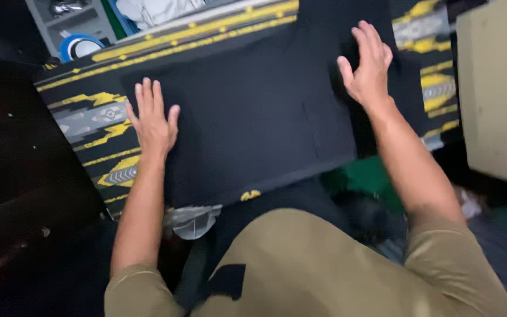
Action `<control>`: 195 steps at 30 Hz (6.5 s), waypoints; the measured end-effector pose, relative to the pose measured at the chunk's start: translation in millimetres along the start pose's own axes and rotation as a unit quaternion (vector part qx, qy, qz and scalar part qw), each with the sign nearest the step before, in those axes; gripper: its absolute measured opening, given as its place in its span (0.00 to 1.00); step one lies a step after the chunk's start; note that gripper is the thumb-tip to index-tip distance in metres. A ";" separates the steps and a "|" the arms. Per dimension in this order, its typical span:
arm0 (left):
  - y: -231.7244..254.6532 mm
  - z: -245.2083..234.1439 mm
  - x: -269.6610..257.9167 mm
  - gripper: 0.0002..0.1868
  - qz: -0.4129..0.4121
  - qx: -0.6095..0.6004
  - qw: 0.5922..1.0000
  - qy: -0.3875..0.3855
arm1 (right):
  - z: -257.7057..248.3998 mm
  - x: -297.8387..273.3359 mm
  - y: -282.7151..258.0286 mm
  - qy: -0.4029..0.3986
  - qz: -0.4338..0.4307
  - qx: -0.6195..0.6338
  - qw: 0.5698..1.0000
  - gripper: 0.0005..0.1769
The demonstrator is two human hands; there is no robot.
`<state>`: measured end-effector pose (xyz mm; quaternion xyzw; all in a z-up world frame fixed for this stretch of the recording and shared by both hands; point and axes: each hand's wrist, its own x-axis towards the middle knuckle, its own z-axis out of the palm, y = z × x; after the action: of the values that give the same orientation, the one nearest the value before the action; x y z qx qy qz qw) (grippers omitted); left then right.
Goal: The person picks up a dark garment, lays it flat on a surface, and folds it into a compact rectangle before placing it into a drawer.
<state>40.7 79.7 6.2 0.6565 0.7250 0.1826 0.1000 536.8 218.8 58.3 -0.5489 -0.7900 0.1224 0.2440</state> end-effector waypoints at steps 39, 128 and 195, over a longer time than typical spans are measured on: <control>81.2 41.9 54.2 0.48 -0.048 0.071 0.989 -0.116 | -34.7 -18.1 125.1 -0.137 0.100 -0.127 0.977 0.38; 27.6 1.7 -88.1 0.45 -0.080 0.072 0.991 -0.082 | -13.2 -41.2 231.3 0.062 0.355 0.272 0.892 0.19; 208.0 53.9 -137.7 0.32 0.235 -0.053 0.970 -0.001 | -65.2 -202.1 66.3 -0.046 0.194 0.082 0.976 0.14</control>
<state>268.1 -34.4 26.3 0.8028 0.5392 0.2382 0.0897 680.4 50.9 32.5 -0.6639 -0.6659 0.2568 0.2234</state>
